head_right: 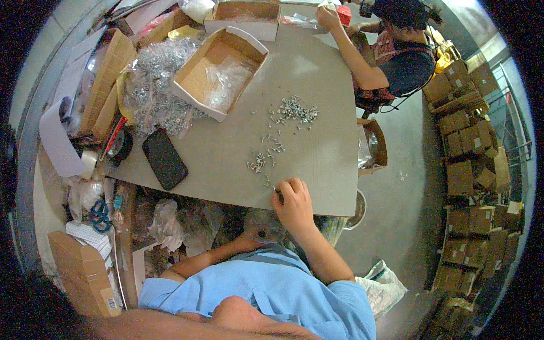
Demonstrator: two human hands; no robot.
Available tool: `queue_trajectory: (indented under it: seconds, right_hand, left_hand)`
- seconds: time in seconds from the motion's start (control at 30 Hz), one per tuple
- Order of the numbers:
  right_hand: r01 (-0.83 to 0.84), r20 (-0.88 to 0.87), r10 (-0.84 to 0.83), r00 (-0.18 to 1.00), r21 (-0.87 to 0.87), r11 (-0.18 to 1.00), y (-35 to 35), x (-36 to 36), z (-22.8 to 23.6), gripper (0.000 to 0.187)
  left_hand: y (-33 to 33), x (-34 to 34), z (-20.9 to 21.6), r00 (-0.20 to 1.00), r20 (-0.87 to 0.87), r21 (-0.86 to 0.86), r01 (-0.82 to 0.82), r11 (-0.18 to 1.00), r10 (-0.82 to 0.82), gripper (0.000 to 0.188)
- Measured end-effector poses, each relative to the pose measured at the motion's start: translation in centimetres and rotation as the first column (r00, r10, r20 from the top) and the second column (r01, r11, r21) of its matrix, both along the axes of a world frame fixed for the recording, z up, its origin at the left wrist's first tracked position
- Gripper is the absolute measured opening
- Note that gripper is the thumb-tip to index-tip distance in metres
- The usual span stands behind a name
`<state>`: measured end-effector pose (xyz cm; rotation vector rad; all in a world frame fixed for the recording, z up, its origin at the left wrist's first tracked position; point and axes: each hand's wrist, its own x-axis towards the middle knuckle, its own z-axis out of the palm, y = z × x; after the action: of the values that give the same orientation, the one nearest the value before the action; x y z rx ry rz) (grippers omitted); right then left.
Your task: The person counts and places small metal screws into small plastic bags, then places the filled bags into a cardboard box on the table.
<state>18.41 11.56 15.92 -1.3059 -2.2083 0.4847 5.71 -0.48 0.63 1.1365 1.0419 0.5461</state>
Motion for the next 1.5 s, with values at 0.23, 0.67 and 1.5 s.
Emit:
queue_trajectory:
  seconds: [0.23,0.67,1.5]
  right_hand:
    - [-0.295,-0.038,0.321,0.946,-0.506,0.811,-0.8,0.8,2.9,0.021]
    - [-0.284,0.034,0.294,0.955,-0.169,0.944,-0.3,-1.7,0.3,0.017]
    - [-0.708,-0.147,0.710,0.689,0.070,0.702,-3.9,-1.6,3.1,0.021]
  left_hand:
    - [-0.9,0.1,-1.5,0.998,0.008,0.156,-0.065,0.986,0.064,0.057]
    - [-0.7,0.3,-1.4,0.986,0.108,0.196,-0.147,0.970,0.128,0.037]
    - [1.9,-10.2,13.4,0.974,0.007,0.093,0.225,0.970,-0.226,0.062]
